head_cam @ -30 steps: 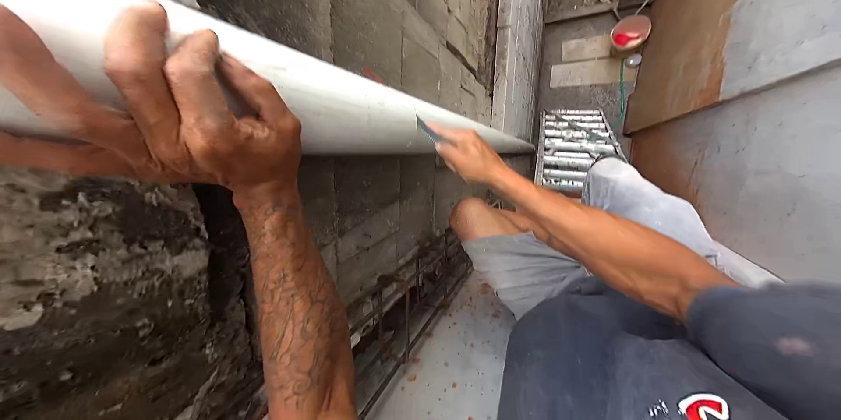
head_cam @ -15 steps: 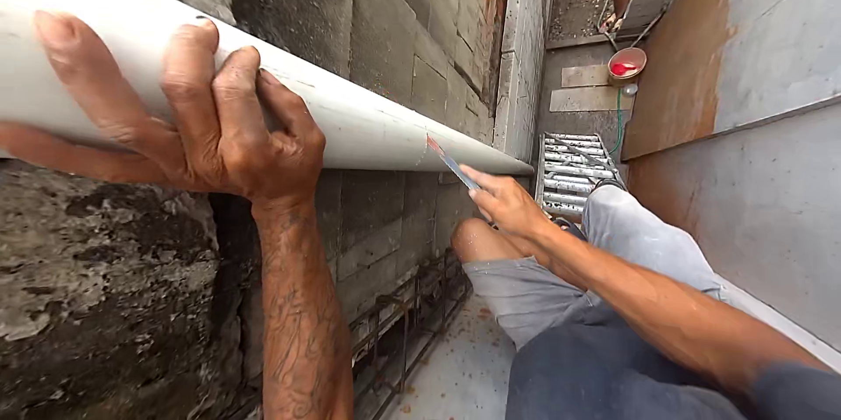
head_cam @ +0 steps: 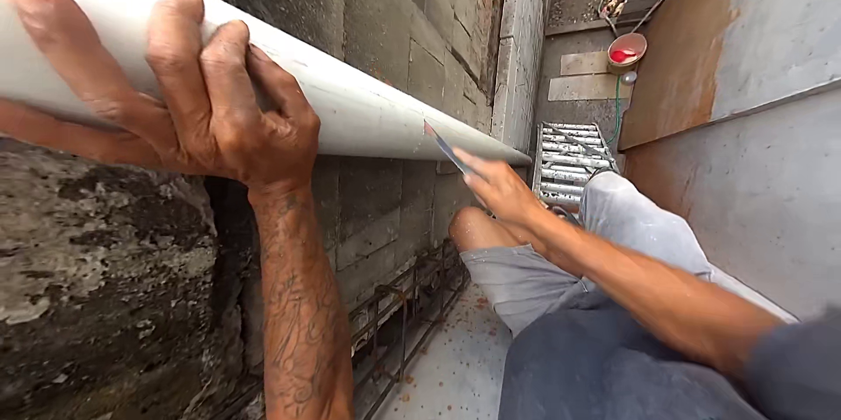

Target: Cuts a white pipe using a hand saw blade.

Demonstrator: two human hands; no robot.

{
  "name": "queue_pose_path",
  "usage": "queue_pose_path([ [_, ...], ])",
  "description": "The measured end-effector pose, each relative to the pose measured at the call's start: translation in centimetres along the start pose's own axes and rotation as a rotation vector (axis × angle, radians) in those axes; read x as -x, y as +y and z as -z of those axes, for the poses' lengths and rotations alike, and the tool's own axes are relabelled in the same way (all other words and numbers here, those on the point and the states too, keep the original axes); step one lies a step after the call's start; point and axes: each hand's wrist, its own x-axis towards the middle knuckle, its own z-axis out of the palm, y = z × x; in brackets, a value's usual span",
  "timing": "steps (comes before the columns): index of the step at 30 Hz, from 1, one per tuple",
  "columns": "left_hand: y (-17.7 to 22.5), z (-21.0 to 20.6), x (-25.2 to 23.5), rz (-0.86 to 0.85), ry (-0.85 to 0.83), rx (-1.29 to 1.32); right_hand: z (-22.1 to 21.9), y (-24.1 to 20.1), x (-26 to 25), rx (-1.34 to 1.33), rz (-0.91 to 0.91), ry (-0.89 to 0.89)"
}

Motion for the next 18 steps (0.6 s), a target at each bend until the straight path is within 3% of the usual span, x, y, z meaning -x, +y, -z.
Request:
queue_pose_path([
  [6,0.3,0.1,0.1,0.018,-0.006,-0.023,-0.8,-0.5,-5.3,0.063,0.041,-0.045],
  [10,-0.5,-0.5,0.1,-0.02,0.005,-0.006,-0.2,0.8,0.3,0.053,0.041,0.048],
  [15,0.3,0.0,0.0,0.01,0.009,-0.003,-1.0,0.0,-4.9,0.102,0.087,-0.014],
  [18,-0.3,-0.5,0.1,-0.006,0.021,0.002,-0.7,0.8,0.1,0.141,0.08,0.033],
])
